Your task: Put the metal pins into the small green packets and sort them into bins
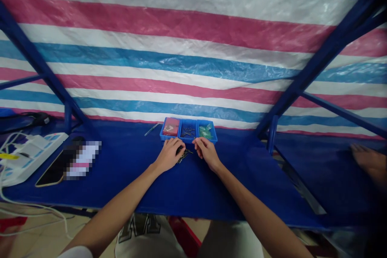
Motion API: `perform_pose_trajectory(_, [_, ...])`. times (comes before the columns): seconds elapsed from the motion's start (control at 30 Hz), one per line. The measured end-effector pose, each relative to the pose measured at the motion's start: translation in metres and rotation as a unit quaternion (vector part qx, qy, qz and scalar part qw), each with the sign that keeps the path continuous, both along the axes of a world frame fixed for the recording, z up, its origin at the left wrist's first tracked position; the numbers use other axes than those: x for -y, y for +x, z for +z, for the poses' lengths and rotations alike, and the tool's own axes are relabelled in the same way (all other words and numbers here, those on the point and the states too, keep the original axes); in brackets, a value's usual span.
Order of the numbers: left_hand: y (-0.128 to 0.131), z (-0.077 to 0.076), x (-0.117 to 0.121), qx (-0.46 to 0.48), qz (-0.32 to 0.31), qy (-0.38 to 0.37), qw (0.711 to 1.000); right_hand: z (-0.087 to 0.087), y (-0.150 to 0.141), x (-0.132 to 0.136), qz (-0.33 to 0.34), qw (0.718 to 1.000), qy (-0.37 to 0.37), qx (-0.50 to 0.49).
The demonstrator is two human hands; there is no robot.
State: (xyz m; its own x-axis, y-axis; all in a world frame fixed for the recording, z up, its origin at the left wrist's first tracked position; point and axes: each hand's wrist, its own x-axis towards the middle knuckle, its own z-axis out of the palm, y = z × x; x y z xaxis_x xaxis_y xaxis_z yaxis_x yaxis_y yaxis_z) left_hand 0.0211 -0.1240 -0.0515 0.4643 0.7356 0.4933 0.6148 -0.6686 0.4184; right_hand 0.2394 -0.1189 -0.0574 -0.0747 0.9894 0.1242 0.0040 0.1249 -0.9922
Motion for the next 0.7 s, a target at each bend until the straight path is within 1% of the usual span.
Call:
perform_pose_trajectory(0.1, [-0.001, 0.000, -0.001, 0.011, 0.000, -0.001, 1.000, -0.001, 0.001, -0.001, 0.016, 0.998, 0.044, 0.030])
perform_pose_trajectory(0.17, [-0.002, 0.000, -0.002, 0.028, -0.005, -0.004, 1.000, -0.004, 0.002, 0.000, 0.010, 0.992, 0.088, 0.090])
perform_pose_trajectory(0.27, [-0.002, -0.001, -0.002, 0.069, -0.028, -0.011, 0.997, -0.009, 0.001, 0.003, 0.013, 0.967, 0.162, 0.195])
perform_pose_trajectory(0.33, [-0.001, -0.002, -0.003, 0.103, -0.040, -0.017, 0.994, -0.011, 0.001, 0.004, 0.024, 0.955, 0.188, 0.226])
perform_pose_trajectory(0.47, [0.002, -0.003, -0.004, 0.156, -0.040, -0.034, 0.986, -0.012, 0.002, 0.006, 0.049, 0.956, 0.187, 0.220])
perform_pose_trajectory(0.57, [0.003, -0.004, -0.005, 0.177, -0.043, -0.045, 0.982, -0.012, 0.002, 0.007, 0.074, 0.957, 0.182, 0.212])
perform_pose_trajectory(0.7, [0.002, -0.003, -0.005, 0.165, -0.039, -0.042, 0.985, -0.009, 0.003, 0.008, 0.041, 0.973, 0.155, 0.168])
